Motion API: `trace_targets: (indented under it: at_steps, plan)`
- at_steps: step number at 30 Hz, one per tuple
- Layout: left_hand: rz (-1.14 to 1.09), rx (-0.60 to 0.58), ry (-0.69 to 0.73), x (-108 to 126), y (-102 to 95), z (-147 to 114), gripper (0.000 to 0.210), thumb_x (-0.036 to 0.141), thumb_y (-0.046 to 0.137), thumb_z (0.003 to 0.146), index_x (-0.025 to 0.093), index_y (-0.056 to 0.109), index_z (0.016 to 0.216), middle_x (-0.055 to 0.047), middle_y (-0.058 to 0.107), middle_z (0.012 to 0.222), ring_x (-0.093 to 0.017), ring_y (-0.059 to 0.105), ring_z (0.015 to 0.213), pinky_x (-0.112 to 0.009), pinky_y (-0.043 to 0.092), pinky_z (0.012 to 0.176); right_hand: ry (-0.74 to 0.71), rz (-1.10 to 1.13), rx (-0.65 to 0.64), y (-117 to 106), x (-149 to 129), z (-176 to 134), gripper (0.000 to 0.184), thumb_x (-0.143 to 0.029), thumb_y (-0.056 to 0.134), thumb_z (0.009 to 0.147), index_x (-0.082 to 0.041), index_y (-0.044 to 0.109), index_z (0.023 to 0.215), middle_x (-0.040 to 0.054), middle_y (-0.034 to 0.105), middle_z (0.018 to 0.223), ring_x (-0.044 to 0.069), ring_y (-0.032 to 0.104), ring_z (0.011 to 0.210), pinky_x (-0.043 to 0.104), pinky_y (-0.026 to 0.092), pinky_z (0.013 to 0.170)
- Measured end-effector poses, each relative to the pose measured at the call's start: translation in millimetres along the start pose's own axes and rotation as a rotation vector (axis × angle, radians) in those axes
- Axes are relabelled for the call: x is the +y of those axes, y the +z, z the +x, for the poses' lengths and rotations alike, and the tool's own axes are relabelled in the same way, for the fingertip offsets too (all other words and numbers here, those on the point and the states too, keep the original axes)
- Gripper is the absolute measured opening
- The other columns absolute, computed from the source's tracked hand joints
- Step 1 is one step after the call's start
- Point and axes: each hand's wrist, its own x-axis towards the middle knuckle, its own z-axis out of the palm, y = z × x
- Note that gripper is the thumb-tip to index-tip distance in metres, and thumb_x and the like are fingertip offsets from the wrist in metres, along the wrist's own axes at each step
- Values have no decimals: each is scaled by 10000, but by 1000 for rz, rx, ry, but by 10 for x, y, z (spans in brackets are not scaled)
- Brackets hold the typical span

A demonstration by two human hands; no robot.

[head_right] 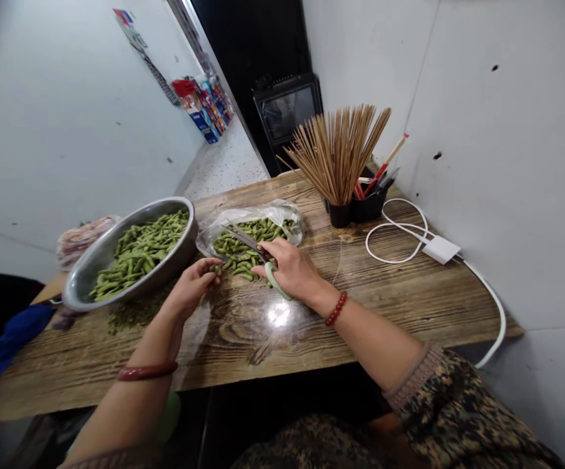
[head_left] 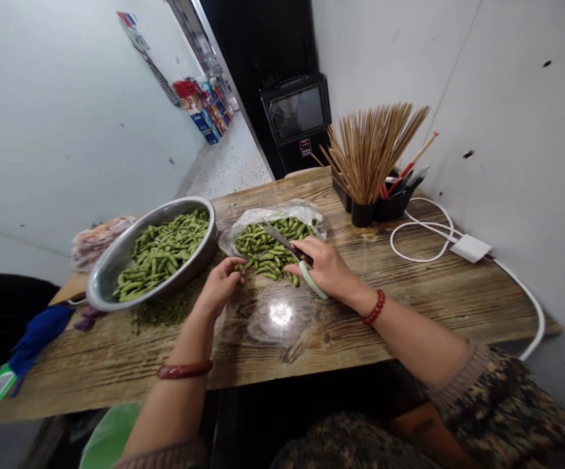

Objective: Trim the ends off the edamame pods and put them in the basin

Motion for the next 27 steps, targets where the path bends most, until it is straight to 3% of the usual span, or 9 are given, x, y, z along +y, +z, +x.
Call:
trace_targets:
  at_steps: [4, 7, 11, 14, 16, 21, 27]
  plan:
    - [391, 121, 18, 37, 102, 192, 240, 269, 482, 738, 158, 649, 870, -74, 650, 768, -221, 593, 757, -283, 405, 626, -7, 7, 0, 3, -11, 4, 415, -369, 683, 793, -147, 594, 1132, 86, 621, 960, 198, 592, 864, 329, 502, 779]
    - [456, 144, 18, 91, 213, 283, 231, 357, 563, 716, 159, 649, 797, -110, 661, 783, -265, 588, 776, -317, 391, 652, -9, 7, -2, 2, -15, 8, 412, -379, 670, 803, -147, 592, 1135, 89, 622, 966, 197, 590, 870, 329, 502, 779]
    - [453, 63, 89, 192, 382, 299, 179, 326, 599, 698, 171, 639, 779, -44, 631, 690, -210, 562, 691, -281, 375, 634, -10, 10, -9, -3, -25, 9, 413, -361, 677, 801, -141, 586, 1139, 84, 614, 956, 187, 580, 853, 314, 496, 755]
    - [282, -18, 174, 275, 466, 252, 172, 336, 621, 697, 171, 612, 743, 7, 595, 674, -151, 529, 651, -241, 375, 629, -2, 7, -16, -7, -35, 9, 413, -324, 700, 784, -149, 584, 1140, 70, 604, 930, 171, 565, 799, 297, 486, 713]
    - [17, -60, 183, 330, 482, 201, 211, 362, 642, 693, 162, 590, 737, 25, 561, 652, -121, 489, 599, -224, 362, 588, 4, 5, -17, -9, -35, 11, 413, -311, 712, 772, -151, 588, 1132, 61, 597, 907, 169, 558, 783, 290, 481, 699]
    - [-468, -149, 40, 430, 414, 60, 281, 344, 722, 662, 171, 544, 794, 83, 430, 555, -52, 319, 441, -183, 220, 440, 25, 17, 8, -13, -11, 24, 402, -337, 692, 787, -153, 591, 1129, 59, 597, 900, 169, 570, 776, 297, 486, 710]
    - [-659, -268, -13, 427, 357, -28, 322, 306, 764, 643, 161, 599, 878, 18, 593, 720, -52, 423, 496, -169, 291, 454, 25, -7, 11, -9, 29, 22, 415, -362, 687, 789, -154, 595, 1136, 65, 599, 887, 180, 577, 785, 308, 486, 714]
